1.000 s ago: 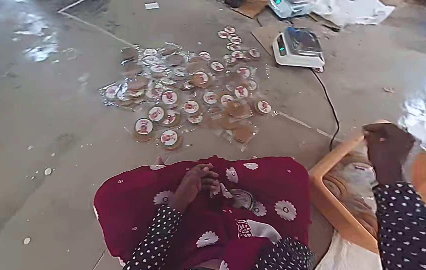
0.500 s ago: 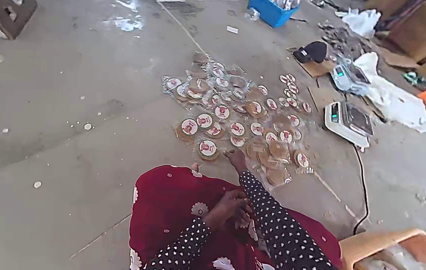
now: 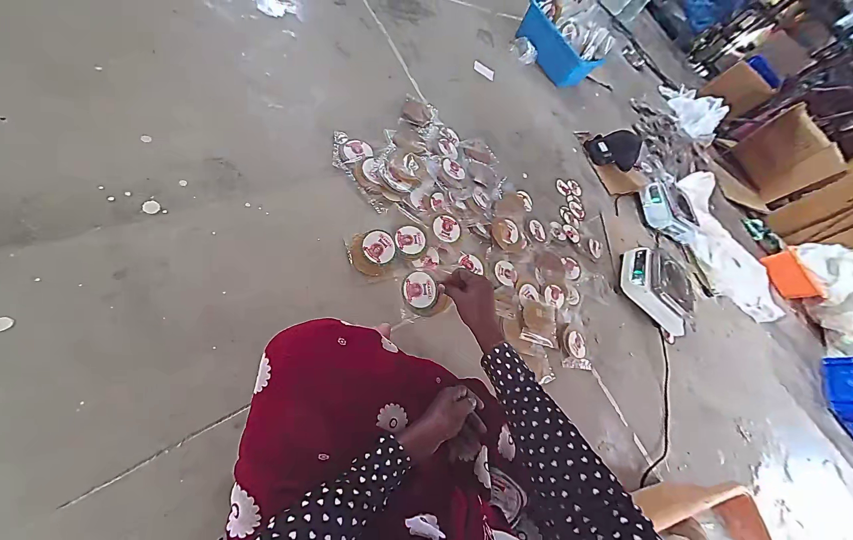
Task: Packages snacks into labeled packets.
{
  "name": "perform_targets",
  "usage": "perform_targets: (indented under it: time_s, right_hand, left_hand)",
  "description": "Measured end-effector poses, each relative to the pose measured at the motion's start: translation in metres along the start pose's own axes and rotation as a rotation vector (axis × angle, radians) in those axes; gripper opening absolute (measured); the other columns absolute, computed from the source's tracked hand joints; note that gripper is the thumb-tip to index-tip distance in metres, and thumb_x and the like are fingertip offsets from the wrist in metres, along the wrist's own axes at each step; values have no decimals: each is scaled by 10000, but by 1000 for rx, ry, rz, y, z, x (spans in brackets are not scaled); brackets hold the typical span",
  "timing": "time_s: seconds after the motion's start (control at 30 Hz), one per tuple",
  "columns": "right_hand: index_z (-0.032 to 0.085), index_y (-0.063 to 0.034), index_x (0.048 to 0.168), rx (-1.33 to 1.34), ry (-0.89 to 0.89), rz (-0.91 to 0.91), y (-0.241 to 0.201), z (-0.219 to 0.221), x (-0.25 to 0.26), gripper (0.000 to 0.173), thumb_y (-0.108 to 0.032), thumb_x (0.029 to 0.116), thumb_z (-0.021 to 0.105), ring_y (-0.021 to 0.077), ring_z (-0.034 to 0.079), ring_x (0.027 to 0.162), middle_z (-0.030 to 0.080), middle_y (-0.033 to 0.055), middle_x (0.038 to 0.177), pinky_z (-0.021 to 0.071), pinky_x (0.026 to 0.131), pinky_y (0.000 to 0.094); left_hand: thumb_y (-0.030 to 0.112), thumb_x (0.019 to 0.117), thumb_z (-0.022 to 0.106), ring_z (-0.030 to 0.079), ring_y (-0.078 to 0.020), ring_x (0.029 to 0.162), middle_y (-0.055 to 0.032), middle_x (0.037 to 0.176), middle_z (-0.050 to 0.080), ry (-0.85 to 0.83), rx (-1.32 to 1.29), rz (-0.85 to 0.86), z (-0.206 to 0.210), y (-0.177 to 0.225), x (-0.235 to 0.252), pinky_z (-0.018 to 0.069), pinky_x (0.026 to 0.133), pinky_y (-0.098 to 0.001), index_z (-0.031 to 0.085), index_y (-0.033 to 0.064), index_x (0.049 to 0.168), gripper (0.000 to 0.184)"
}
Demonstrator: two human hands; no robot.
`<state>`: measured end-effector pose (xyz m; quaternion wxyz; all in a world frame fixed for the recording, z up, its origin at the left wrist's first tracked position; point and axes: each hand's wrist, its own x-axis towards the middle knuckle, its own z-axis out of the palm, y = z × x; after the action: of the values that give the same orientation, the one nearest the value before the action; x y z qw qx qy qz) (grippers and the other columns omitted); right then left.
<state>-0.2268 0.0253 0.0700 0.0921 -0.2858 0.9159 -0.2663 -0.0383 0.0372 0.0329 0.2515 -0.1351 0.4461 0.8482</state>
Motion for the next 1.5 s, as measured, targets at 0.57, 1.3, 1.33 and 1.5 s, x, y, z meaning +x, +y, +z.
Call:
perform_targets:
  time_s: [0.57,1.3,1.33,1.5]
  right_hand:
    - [743,6,928,163,445,-404,60,-133,-257,52,-38,905,728,259,667,1176,732,151,1105,539,1052,400]
    - [777,-96,1008,159,188,372,99,-96,-359,131,-148,992,658,145,693,851,744,41,943,561,805,398]
    - [779,-82,1032,158,208,370,100,-97,-362,150,-142,1001,644,148,696,877,743,51,978,566,827,391]
    - [753,-57,1083,278,373,497,109,-112,-363,140,-122,988,673,90,647,732,738,50,935,541,688,302]
  left_hand:
    - [119,975,547,720,-281,962,-137,1088,710,-58,-457,141,6,11,-28,625,801,-476,552,72,1252,281]
    - [21,989,549,719,-236,939,-114,1068,705,224,-288,181,7,0,-26,624,811,-439,568,75,1240,258]
    - [18,988,548,719,-233,937,-111,1066,705,222,-286,182,7,0,-26,625,808,-436,564,77,1240,260]
    - [33,995,537,718,-197,922,-91,1037,712,177,-254,192,5,-1,-26,622,810,-400,574,74,1222,233]
